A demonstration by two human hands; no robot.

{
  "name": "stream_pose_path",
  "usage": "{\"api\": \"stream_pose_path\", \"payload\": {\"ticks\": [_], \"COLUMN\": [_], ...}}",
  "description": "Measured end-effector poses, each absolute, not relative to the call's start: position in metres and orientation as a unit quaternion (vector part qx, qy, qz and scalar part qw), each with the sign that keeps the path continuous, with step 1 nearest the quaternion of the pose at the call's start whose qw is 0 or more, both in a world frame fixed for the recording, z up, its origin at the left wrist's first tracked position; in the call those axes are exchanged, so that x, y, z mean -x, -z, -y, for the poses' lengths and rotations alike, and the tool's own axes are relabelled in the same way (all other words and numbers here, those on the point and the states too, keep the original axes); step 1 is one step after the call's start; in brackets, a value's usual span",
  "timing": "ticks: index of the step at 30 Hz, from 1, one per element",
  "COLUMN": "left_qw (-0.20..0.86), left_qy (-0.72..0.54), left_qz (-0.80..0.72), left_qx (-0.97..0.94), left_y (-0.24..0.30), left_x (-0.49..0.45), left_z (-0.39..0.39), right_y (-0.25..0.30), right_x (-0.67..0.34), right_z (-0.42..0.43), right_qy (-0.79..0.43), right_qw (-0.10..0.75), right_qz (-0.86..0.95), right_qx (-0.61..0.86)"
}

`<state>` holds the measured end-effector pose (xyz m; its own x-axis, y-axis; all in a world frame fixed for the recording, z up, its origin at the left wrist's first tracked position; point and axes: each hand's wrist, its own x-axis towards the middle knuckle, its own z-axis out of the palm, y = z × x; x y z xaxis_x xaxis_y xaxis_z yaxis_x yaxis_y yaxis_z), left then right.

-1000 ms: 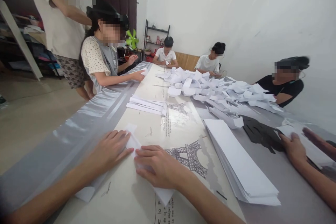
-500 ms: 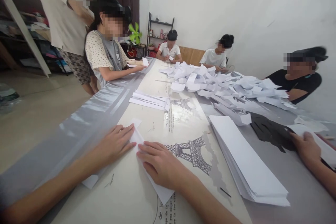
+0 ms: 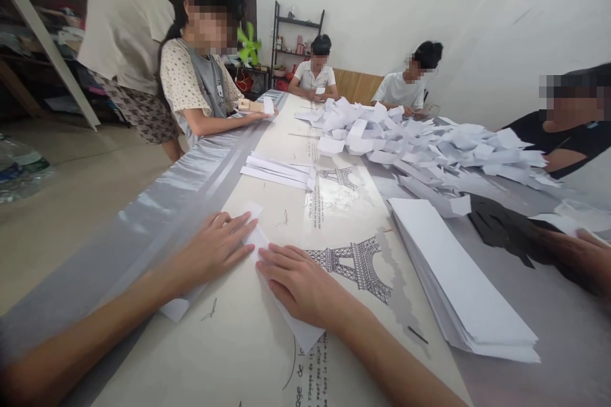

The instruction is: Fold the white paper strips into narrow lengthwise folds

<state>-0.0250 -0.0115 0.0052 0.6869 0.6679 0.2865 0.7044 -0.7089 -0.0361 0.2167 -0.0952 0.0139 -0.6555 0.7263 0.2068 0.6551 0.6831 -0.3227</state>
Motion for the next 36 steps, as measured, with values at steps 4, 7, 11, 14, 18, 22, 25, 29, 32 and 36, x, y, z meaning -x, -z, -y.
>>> {"api": "stream_pose_path", "payload": {"ticks": [4,7,11,14,18,22,25,29,32,36], "left_qw": [0.066,0.056,0.055,0.062,0.067,0.075,0.073,0.062,0.056,0.055], "left_qy": [0.114,0.115,0.112,0.101,0.097,0.094,0.094,0.102,0.097,0.094], "left_qz": [0.382,0.383,0.383,0.383,0.378,0.382,0.383,0.382,0.384,0.387], "left_qx": [0.915,0.915,0.915,0.916,0.918,0.917,0.916,0.916,0.917,0.916], "left_y": [-0.003,-0.003,-0.004,-0.003,-0.001,0.000,0.000,-0.001,-0.003,-0.006], "left_x": [0.026,0.026,0.026,0.026,0.027,0.027,0.026,0.026,0.025,0.025], "left_z": [0.010,0.009,0.009,0.009,0.007,0.007,0.008,0.009,0.009,0.010], "right_y": [-0.008,-0.005,-0.004,-0.004,-0.002,-0.001,-0.002,-0.004,-0.005,-0.006], "right_x": [-0.219,-0.220,-0.221,-0.222,-0.222,-0.220,-0.217,-0.213,-0.211,-0.212], "right_z": [0.095,0.095,0.094,0.093,0.094,0.098,0.102,0.106,0.108,0.107], "right_qy": [-0.111,-0.109,-0.106,-0.104,-0.088,-0.062,-0.035,-0.003,0.001,-0.010], "right_qw": [0.156,0.153,0.153,0.157,0.161,0.152,0.142,0.141,0.136,0.127], "right_qz": [0.900,0.902,0.904,0.906,0.908,0.912,0.915,0.912,0.906,0.901], "right_qx": [0.391,0.389,0.384,0.380,0.377,0.377,0.377,0.385,0.400,0.416]}}
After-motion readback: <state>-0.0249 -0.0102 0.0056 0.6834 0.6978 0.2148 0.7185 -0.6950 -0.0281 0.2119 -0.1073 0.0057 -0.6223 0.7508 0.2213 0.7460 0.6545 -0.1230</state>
